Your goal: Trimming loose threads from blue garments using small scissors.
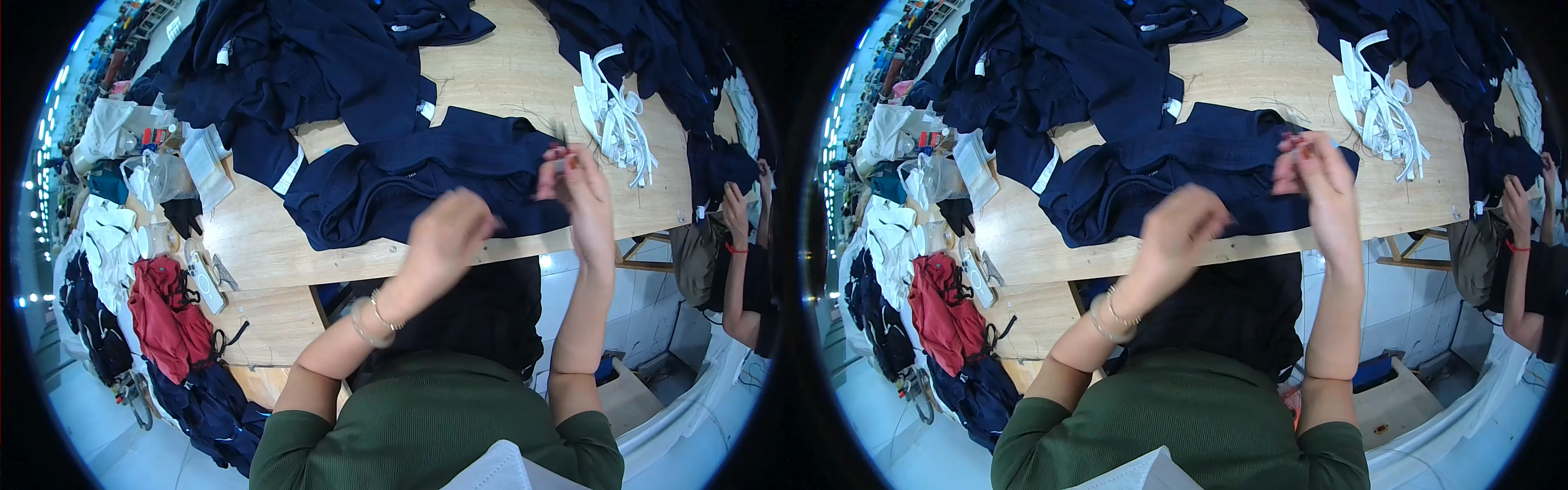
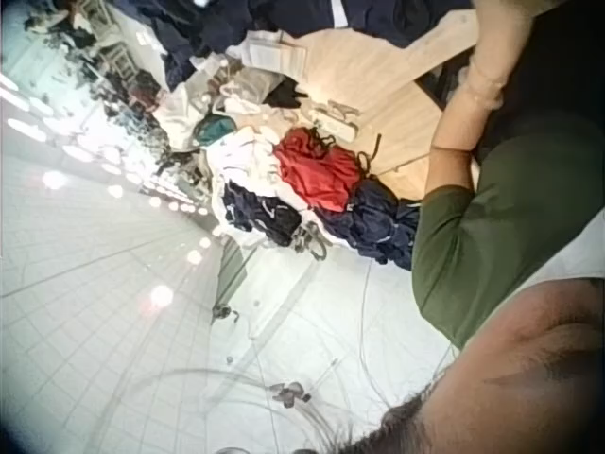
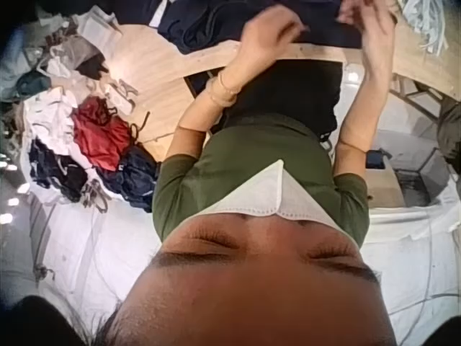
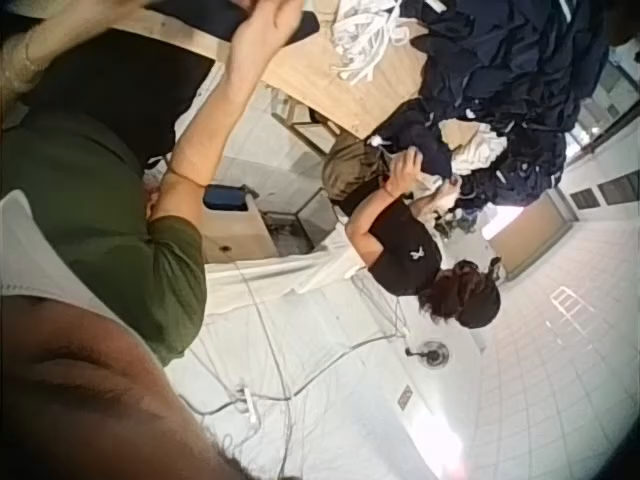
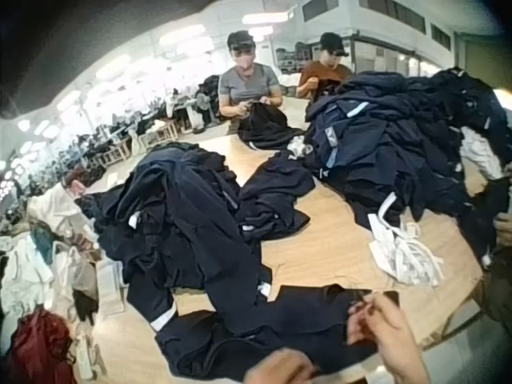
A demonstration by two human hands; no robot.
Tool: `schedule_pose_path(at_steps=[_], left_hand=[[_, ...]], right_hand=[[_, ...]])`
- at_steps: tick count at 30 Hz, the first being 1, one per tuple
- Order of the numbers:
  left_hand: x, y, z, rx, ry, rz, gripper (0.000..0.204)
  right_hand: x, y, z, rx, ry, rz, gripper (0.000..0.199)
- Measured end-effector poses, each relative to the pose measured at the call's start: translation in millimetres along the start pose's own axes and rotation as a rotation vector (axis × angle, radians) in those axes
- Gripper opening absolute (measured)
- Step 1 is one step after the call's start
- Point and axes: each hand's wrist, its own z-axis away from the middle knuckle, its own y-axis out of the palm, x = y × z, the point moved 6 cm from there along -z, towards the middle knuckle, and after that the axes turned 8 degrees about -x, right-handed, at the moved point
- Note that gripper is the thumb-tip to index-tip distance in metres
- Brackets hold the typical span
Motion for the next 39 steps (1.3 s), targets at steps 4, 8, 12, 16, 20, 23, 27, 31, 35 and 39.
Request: schedule_pose_path(at_steps=[4, 8, 12, 16, 20, 23, 27, 31, 35, 39], left_hand=[[22, -30, -45, -0.057, 0.254, -0.395, 0.036], [67, -40, -65, 0.116, 0.145, -0.481, 0.038], [93, -51, -71, 0.231, -0.186, -0.143, 0.028], [110, -48, -69, 0.096, -0.246, 0.079, 0.024], [94, -51, -68, -0.003, -0.159, 0.009, 0.026], [66, -59, -64, -0.111, 0.039, -0.294, 0.03], [34, -48, -64, -0.121, 0.21, -0.464, 0.033], [43, -32, -68, -0.113, 0.193, -0.486, 0.028], [53, -32, -61, -0.244, 0.227, -0.376, 0.016], [66, -34, -52, -0.311, 0.076, -0.278, 0.006]], right_hand=[[-47, 66, -15, 0.282, 0.255, -0.172, 0.021], [-48, 75, -54, 0.077, 0.129, -0.258, 0.025], [-43, 76, -72, 0.052, -0.002, -0.223, 0.027], [-67, 86, -86, 0.085, -0.123, -0.146, 0.027], [-69, 88, -87, 0.097, -0.151, -0.187, 0.025], [-69, 90, -86, 0.114, -0.159, -0.186, 0.025], [-70, 88, -87, 0.118, -0.145, -0.2, 0.025], [-68, 88, -87, 0.108, -0.148, -0.196, 0.025], [-68, 87, -86, 0.127, -0.121, -0.236, 0.025], [-57, 84, -81, 0.097, -0.077, -0.296, 0.023]])
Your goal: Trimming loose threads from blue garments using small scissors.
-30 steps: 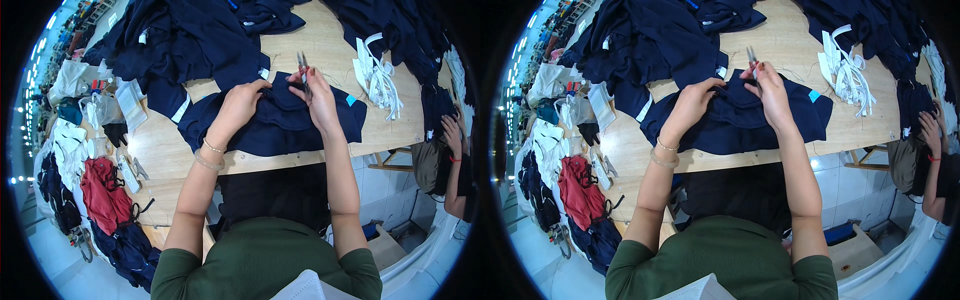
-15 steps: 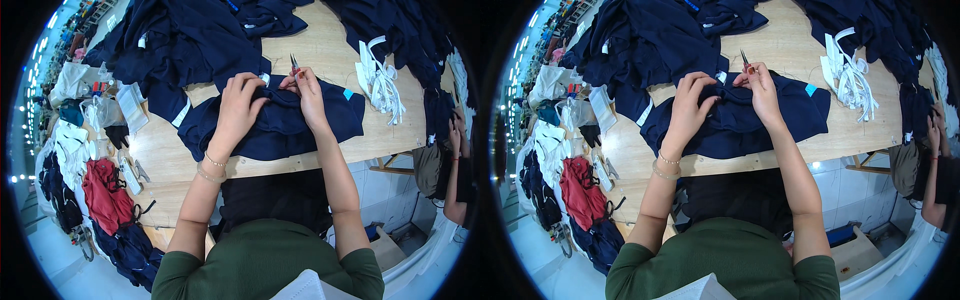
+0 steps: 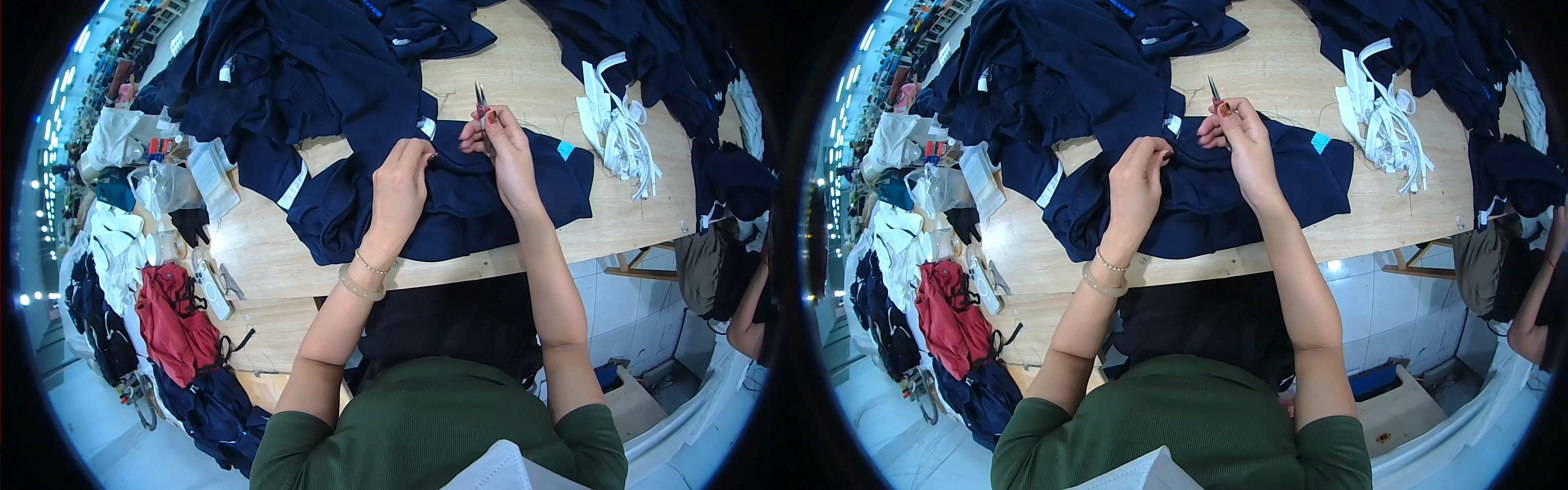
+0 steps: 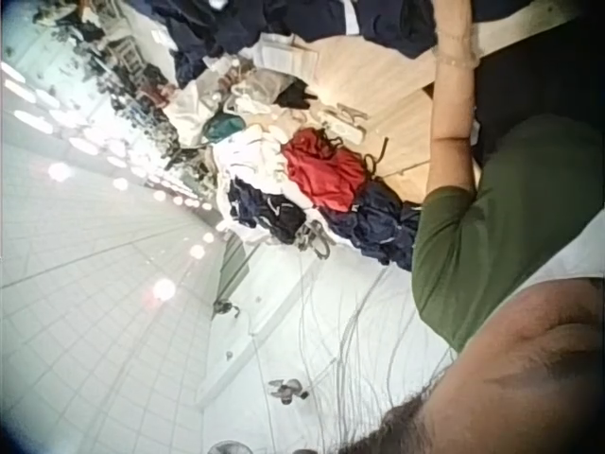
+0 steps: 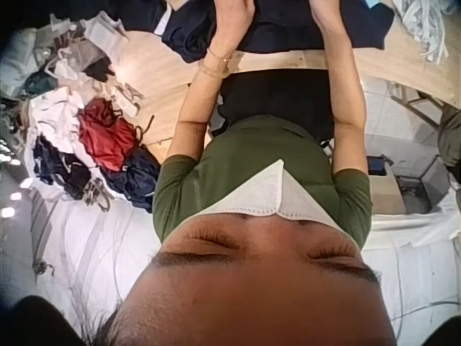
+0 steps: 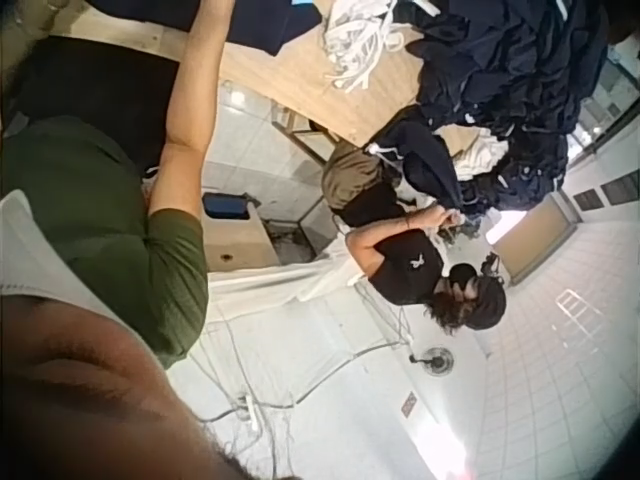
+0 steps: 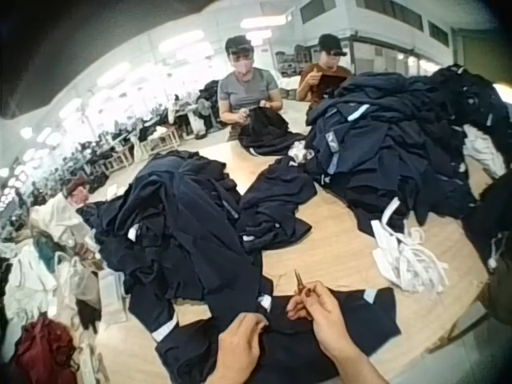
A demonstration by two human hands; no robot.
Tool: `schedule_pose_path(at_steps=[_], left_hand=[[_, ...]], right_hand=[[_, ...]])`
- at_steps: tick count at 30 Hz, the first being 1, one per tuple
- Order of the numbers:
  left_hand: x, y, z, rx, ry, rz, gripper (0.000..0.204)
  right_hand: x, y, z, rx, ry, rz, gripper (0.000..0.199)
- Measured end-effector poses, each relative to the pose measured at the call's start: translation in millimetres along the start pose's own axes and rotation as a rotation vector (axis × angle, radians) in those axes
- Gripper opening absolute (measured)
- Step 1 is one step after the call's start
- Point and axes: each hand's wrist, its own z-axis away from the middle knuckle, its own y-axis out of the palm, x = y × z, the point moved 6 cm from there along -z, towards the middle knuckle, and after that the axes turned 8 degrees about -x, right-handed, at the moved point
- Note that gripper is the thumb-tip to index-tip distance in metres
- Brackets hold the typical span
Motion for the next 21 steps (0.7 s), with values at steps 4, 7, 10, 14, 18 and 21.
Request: schedule_pose_path(at_steps=[4, 7, 10, 14, 18, 21], left_hand=[[4, -4, 5, 0.026, -0.199, 0.18, 0.004], [5, -5, 10, 0.047, -0.312, 0.35, 0.007], [4, -3, 12, 0.072, -0.345, 0.393, 0.008], [7, -1, 17, 0.038, -0.482, 0.438, 0.007], [6, 2, 20, 0.015, -0.544, 0.429, 0.006], [2, 4, 21, -0.004, -0.465, 0.315, 0.008]], right_hand=[[24, 1, 26, -0.012, 0.158, -0.033, 0.019], [20, 3, 52, -0.071, 0.315, -0.083, 0.019], [3, 1, 73, -0.074, 0.495, -0.102, 0.022], [0, 3, 78, -0.116, 0.507, -0.088, 0.021], [0, -1, 80, -0.147, 0.486, -0.093, 0.024], [0, -6, 80, -0.162, 0.473, -0.08, 0.026]])
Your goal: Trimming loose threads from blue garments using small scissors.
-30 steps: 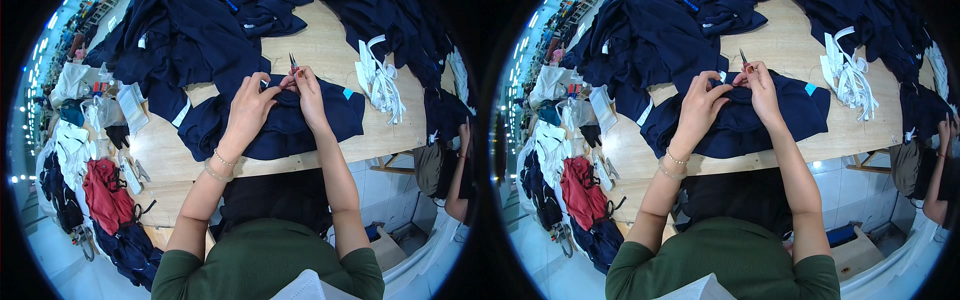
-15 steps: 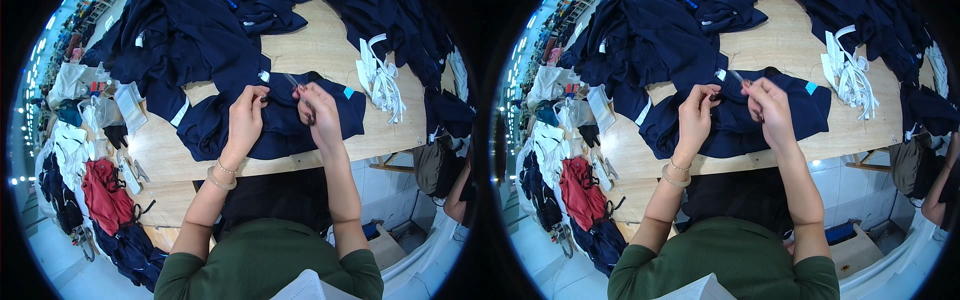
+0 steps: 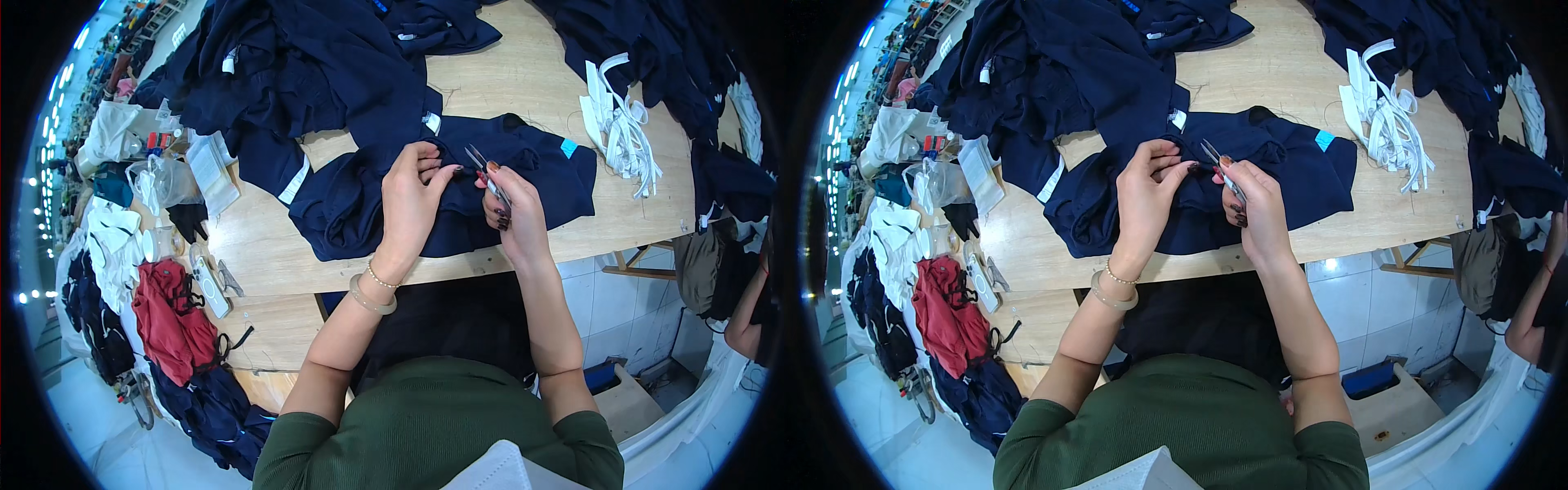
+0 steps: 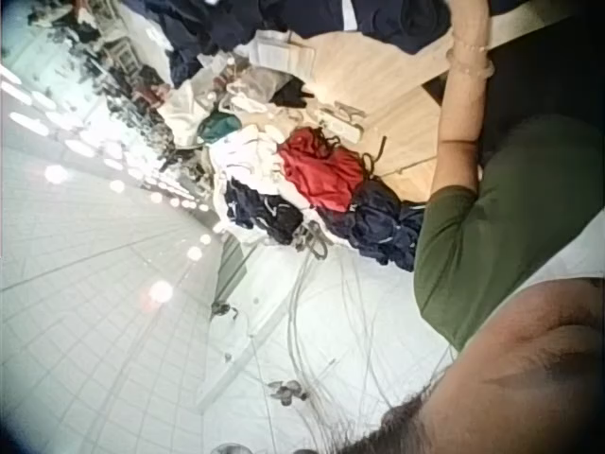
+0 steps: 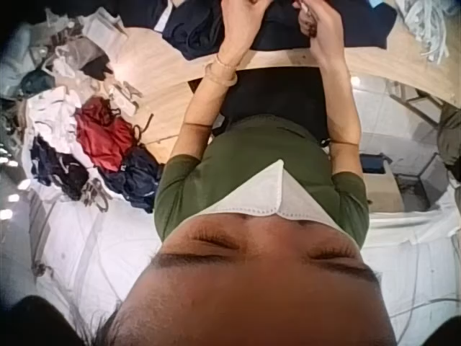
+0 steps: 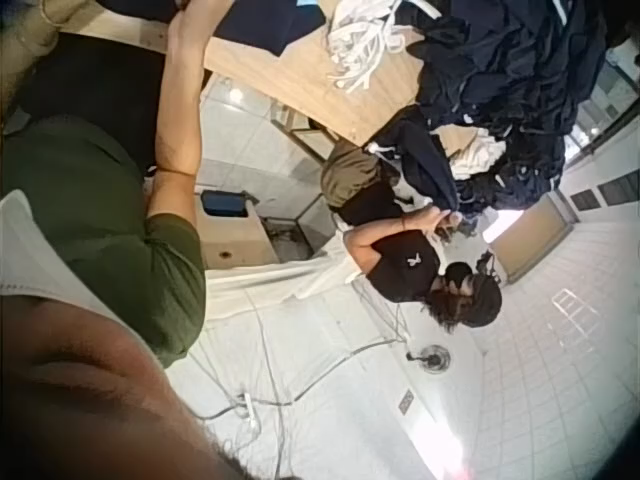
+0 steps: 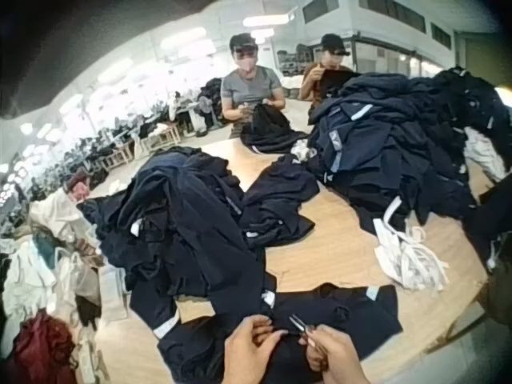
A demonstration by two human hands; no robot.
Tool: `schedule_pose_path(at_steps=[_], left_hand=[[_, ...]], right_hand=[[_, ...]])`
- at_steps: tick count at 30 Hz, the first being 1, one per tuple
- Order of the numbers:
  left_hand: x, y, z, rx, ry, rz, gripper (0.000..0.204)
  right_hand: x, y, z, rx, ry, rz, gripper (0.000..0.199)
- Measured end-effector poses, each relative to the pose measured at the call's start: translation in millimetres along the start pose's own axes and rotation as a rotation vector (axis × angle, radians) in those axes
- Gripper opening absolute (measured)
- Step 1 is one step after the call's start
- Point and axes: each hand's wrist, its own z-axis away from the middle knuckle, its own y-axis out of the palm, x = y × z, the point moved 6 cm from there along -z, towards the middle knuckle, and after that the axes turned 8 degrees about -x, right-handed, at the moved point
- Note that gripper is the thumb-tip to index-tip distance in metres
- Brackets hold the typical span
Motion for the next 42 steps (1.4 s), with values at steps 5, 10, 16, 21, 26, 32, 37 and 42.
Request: schedule_pose_path(at_steps=[5, 10, 16, 21, 26, 32, 37, 42], left_hand=[[-13, -6, 2, -0.072, 0.267, -0.251, 0.002], [-13, -5, 4, -0.036, 0.227, -0.162, 0.006], [-11, -3, 5, -0.01, 0.22, -0.111, 0.009], [-10, -3, 6, -0.015, 0.205, -0.066, 0.01], [-11, -4, 7, -0.012, 0.204, -0.049, 0.009], [-12, -3, 7, -0.007, 0.229, -0.08, 0.008], [-12, -3, 8, -0.01, 0.227, -0.067, 0.008], [-12, 1, 11, 0.003, 0.24, -0.099, 0.008]], right_hand=[[-2, 1, 2, -0.008, 0.018, 0.019, 0.025], [-10, 3, -1, 0.05, 0.051, 0.019, 0.022], [-15, 8, 2, 0.065, 0.114, 0.029, 0.022], [-18, 10, 0, 0.057, 0.112, 0.008, 0.023], [-19, 12, -2, 0.059, 0.112, 0.006, 0.023], [-18, 13, -3, 0.06, 0.106, -0.01, 0.023], [-19, 16, -4, 0.053, 0.101, -0.031, 0.022], [-19, 14, -5, 0.059, 0.087, -0.026, 0.022]])
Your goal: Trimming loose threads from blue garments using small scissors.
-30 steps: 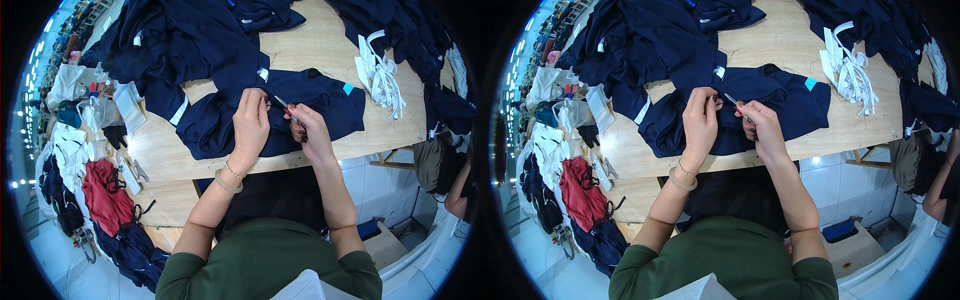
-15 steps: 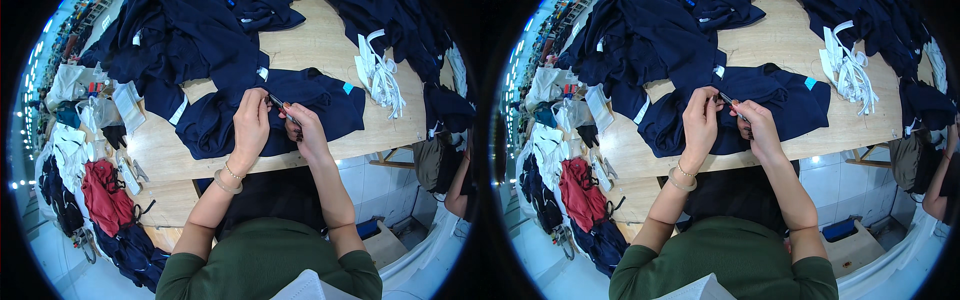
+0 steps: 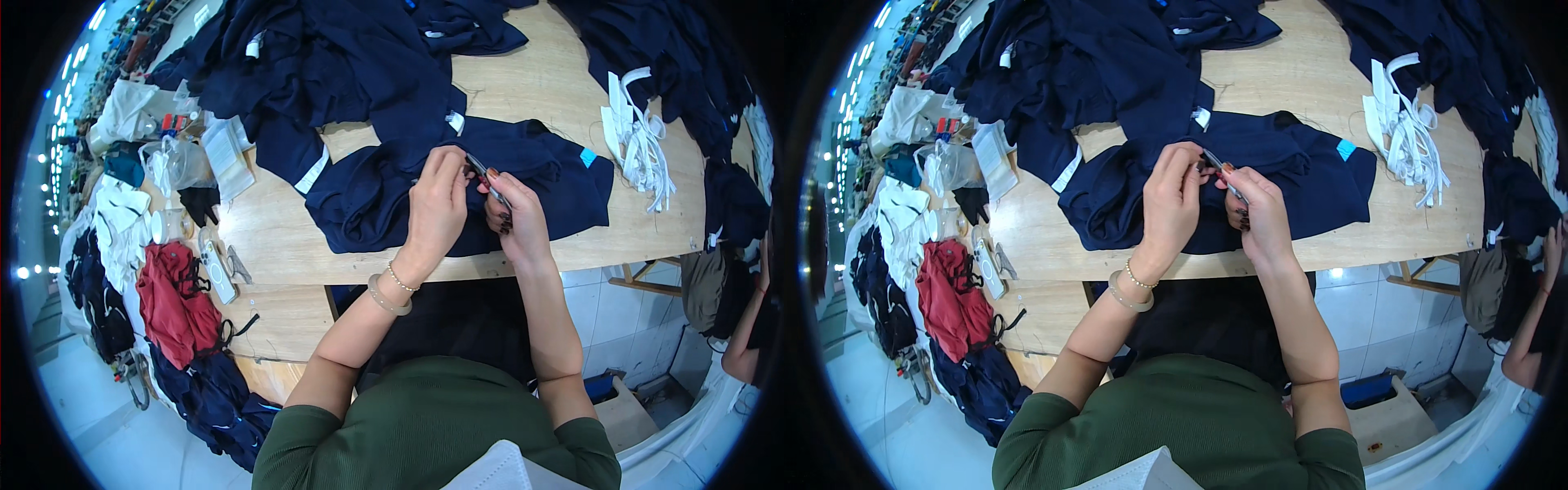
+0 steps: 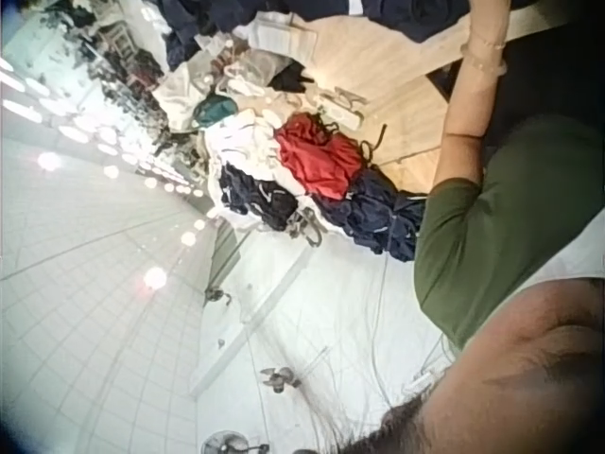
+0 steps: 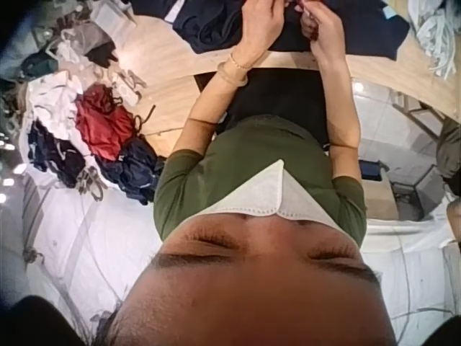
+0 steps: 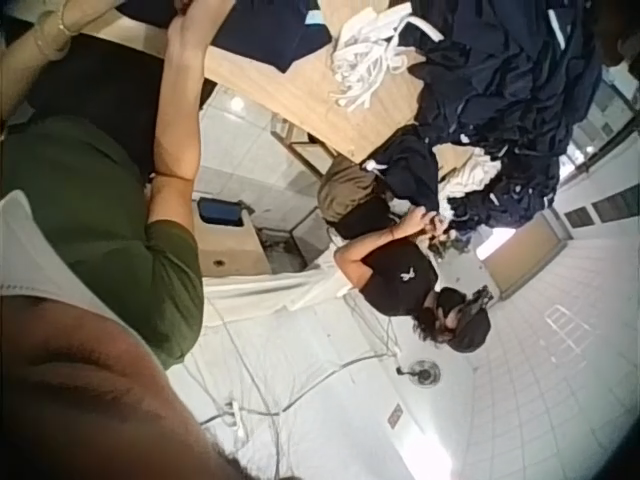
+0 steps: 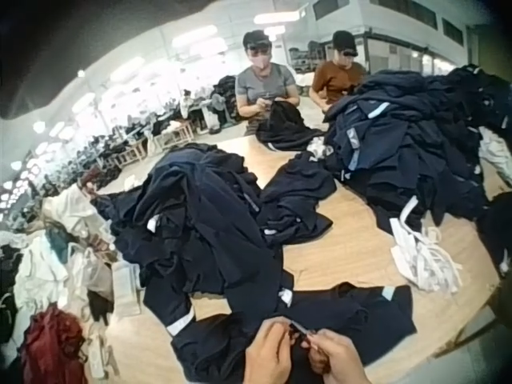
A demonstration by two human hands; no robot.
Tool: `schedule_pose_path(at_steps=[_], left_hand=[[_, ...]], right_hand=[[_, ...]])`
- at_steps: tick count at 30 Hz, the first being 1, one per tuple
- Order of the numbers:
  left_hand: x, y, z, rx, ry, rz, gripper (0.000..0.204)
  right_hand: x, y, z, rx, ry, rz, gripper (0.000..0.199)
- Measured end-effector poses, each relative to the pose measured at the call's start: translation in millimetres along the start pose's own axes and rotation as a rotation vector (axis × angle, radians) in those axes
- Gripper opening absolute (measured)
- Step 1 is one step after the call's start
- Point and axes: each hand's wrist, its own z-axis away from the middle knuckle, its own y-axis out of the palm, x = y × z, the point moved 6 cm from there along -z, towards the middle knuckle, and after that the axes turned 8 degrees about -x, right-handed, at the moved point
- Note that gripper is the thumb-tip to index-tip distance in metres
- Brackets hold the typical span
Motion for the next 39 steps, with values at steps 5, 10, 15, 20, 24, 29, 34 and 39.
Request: schedule_pose_path(at_steps=[5, 10, 15, 20, 24, 29, 34, 39], left_hand=[[-18, -13, 8, -0.024, 0.055, -0.034, 0.008], [-20, -98, 11, -0.206, -0.011, -0.059, 0.013], [21, -191, -12, -0.707, 0.035, -0.864, 0.015], [15, -98, -38, 0.007, 0.292, -0.599, 0.023], [35, -75, -52, 0.135, 0.362, -0.649, 0.019], [41, -71, -59, 0.18, 0.397, -0.66, 0.013], [62, -101, -68, -0.014, 0.053, -0.163, 0.008], [75, -130, -61, -0.4, -0.2, 0.046, 0.011]], right_hand=[[5, 0, 1, 0.011, 0.0, -0.011, 0.021], [44, -19, 15, -0.024, -0.124, -0.047, 0.029], [65, -39, 10, -0.048, -0.233, -0.157, 0.034], [64, -30, 13, -0.025, -0.232, -0.169, 0.035], [61, -27, 18, -0.023, -0.235, -0.125, 0.037], [59, -36, 20, -0.06, -0.233, -0.129, 0.037], [60, -35, 18, -0.057, -0.23, -0.126, 0.038], [67, -41, 16, 0.007, -0.274, -0.118, 0.037]])
